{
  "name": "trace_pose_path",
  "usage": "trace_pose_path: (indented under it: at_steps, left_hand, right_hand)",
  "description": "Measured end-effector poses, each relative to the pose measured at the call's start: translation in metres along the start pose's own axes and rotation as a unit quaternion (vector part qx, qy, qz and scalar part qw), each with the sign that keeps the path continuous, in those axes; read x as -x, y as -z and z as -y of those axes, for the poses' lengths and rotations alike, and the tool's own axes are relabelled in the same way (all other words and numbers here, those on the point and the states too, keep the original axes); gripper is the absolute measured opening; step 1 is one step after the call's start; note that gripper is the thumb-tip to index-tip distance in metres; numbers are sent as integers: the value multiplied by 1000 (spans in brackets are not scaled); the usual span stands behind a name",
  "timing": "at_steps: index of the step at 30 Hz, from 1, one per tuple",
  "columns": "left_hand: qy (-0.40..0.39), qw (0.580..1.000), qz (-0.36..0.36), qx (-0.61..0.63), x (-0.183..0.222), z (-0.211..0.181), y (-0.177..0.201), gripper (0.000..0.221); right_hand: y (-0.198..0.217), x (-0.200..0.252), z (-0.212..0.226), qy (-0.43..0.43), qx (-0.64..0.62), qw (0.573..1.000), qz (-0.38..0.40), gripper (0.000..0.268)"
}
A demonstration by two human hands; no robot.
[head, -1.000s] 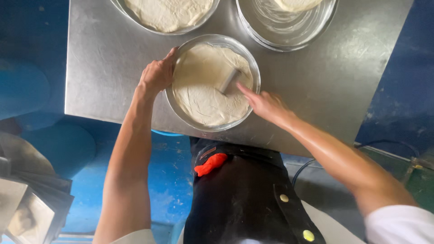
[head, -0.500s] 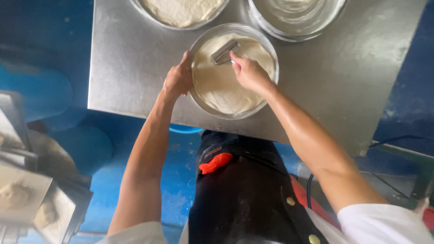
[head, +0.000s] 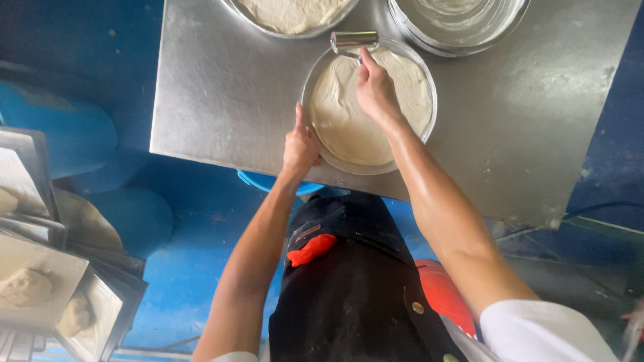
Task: The person flattens portions of dough into round metal pans using their hands and a small metal roller, repeatedly pressing and rolling the dough to evenly fill the bottom of each pan.
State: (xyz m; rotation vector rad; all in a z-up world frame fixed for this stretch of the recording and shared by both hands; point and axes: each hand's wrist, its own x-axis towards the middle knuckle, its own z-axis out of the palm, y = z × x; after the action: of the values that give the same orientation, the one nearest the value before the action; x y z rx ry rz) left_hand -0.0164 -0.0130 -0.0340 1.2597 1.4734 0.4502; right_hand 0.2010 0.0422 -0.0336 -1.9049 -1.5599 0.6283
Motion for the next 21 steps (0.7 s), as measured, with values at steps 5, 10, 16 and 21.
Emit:
trace_pose_path:
  at_steps: [5, 10, 16, 21]
  left_hand:
    - [-6, 999, -10, 31, -5, -7, -5, 68]
    - [31, 995, 14, 96, 25, -5, -9, 70]
    - [23, 990, 5, 140, 29, -4, -18, 75]
    - [11, 988, 12, 156, 30, -15, -11, 66]
  right_hand:
    - [-27, 41, 12, -128, 68, 989, 44, 50]
    - [-10, 24, 14, -66, 27, 997, 19, 43]
    - [12, 163, 58, -162, 103, 977, 93, 51]
    - [82, 239, 39, 88, -42, 995, 31, 38]
